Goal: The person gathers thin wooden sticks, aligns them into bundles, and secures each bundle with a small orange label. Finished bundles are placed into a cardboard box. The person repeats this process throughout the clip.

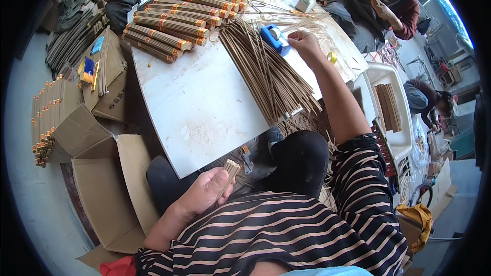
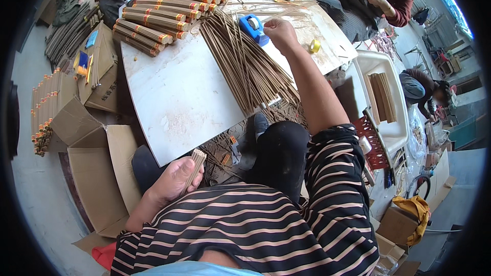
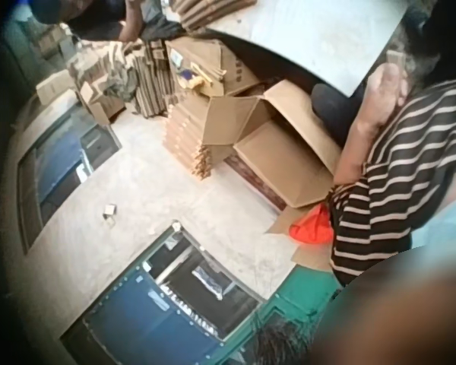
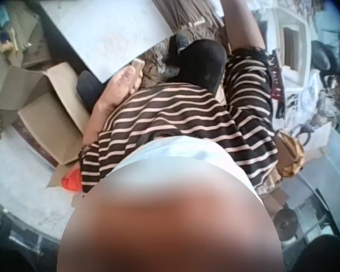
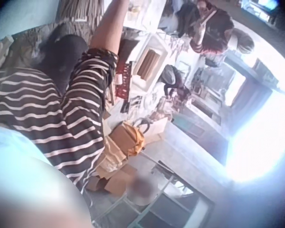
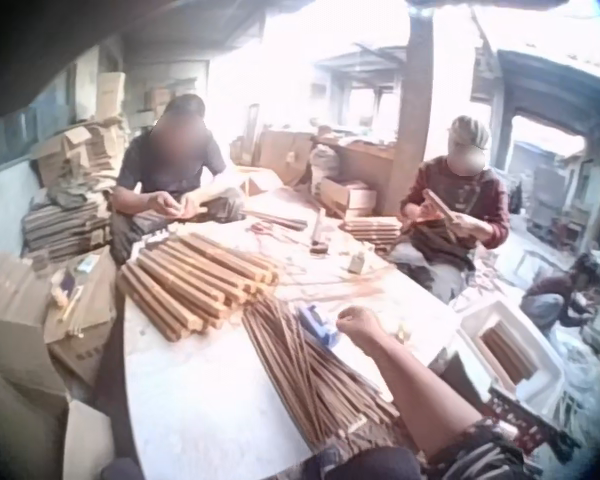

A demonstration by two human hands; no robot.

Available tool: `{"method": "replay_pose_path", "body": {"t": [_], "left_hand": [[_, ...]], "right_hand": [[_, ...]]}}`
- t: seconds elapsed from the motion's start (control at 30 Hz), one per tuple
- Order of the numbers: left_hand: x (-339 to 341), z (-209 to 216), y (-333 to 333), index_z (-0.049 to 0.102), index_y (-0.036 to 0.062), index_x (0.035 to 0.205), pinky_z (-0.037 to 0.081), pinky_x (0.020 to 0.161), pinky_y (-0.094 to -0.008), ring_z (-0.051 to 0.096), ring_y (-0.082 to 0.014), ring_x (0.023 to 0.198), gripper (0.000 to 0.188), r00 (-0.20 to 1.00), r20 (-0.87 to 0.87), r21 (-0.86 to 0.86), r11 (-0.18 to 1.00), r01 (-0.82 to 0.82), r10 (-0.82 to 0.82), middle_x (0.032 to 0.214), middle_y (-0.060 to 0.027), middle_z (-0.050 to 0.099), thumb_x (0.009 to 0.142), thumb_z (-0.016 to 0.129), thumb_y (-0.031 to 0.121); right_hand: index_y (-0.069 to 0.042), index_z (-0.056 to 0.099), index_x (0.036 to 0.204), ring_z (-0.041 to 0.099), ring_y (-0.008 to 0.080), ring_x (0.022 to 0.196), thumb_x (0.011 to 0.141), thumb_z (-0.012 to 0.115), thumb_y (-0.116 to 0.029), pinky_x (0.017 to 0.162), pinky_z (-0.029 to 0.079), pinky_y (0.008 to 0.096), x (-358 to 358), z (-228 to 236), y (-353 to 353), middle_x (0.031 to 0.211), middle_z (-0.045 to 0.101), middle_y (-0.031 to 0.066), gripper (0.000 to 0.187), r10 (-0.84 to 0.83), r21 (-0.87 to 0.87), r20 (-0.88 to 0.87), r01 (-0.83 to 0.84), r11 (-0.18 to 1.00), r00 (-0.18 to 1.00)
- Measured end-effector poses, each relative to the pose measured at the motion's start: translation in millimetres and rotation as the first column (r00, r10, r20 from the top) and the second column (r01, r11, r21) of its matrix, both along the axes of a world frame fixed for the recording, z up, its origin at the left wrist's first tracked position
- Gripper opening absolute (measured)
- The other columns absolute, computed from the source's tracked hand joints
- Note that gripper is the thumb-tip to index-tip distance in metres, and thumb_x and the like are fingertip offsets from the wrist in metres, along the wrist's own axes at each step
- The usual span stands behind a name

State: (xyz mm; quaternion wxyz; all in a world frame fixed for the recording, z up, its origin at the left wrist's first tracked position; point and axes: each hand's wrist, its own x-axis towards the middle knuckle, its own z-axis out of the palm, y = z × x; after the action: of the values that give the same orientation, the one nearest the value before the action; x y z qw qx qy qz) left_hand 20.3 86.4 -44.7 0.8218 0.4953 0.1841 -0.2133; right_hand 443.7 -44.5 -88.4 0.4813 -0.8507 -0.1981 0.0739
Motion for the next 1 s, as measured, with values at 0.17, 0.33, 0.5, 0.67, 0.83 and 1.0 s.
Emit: {"method": "replay_pose_path", "body": {"t": [0.17,0.33,0.5,0.67,0.83,1.0], "left_hand": [[1,-5,7,0.048,0.0015,0.095,0.036,0.051,-0.0173,0.041,-0.0064,0.055,0.050,0.999,-0.028,-0.015,1.000,-0.026,0.026,0.069,-0.0014,0.048,0.091,0.043,0.051],[6,-4,10,0.048,0.0027,0.096,0.037,0.049,-0.0181,0.043,-0.0075,0.054,0.050,0.996,-0.084,-0.028,0.999,-0.028,0.025,0.069,-0.0025,0.048,0.089,0.045,0.052],[1,-7,13,0.048,0.0032,0.097,0.037,0.049,-0.0181,0.044,-0.0077,0.054,0.048,0.995,-0.090,-0.066,0.996,-0.055,0.049,0.069,-0.0026,0.049,0.089,0.046,0.051],[2,-11,10,0.048,0.0031,0.097,0.038,0.049,-0.0185,0.044,-0.0081,0.054,0.047,0.995,-0.090,-0.079,0.996,-0.044,0.037,0.069,-0.0030,0.049,0.090,0.046,0.050],[2,-10,7,0.048,0.0029,0.096,0.038,0.049,-0.0187,0.044,-0.0082,0.054,0.046,0.994,-0.099,-0.074,0.996,-0.053,0.046,0.068,-0.0031,0.049,0.090,0.046,0.049],[3,-4,4,0.048,0.0032,0.096,0.038,0.048,-0.0182,0.044,-0.0077,0.054,0.046,0.993,-0.102,-0.058,0.996,-0.065,0.059,0.068,-0.0027,0.049,0.090,0.046,0.049]], "right_hand": [[-0.002,0.064,0.087,0.049,0.0119,0.056,0.075,0.065,-0.020,0.050,0.042,0.0277,16,17,13,0.068,0.056,0.0032,0.021,-0.008,-0.177,-0.180,-0.024,0.984,0.984],[-0.002,0.061,0.081,0.043,0.0097,0.052,0.078,0.065,-0.020,0.046,0.038,0.0242,41,15,23,0.062,0.048,0.0003,0.019,-0.051,-0.310,-0.345,-0.062,0.949,0.937],[0.001,0.063,0.073,0.047,0.0109,0.050,0.068,0.068,-0.016,0.044,0.039,0.0288,47,15,-5,0.058,0.052,0.0050,0.018,-0.138,-0.132,-0.109,0.124,0.983,0.984],[0.001,0.066,0.088,0.063,0.0293,0.075,0.064,0.067,-0.018,0.070,0.049,0.0362,43,1,-62,0.080,0.065,0.0197,0.031,0.016,-0.589,-0.019,-0.024,0.808,1.000],[0.002,0.064,0.087,0.063,0.0301,0.079,0.065,0.068,-0.018,0.072,0.049,0.0362,18,-8,-71,0.083,0.065,0.0199,0.030,0.049,-0.690,0.030,-0.015,0.724,0.998],[0.001,0.063,0.089,0.063,0.0230,0.067,0.066,0.072,-0.015,0.063,0.050,0.0324,17,-25,-77,0.076,0.065,0.0147,0.030,0.043,-0.631,0.087,0.022,0.775,0.995]]}}
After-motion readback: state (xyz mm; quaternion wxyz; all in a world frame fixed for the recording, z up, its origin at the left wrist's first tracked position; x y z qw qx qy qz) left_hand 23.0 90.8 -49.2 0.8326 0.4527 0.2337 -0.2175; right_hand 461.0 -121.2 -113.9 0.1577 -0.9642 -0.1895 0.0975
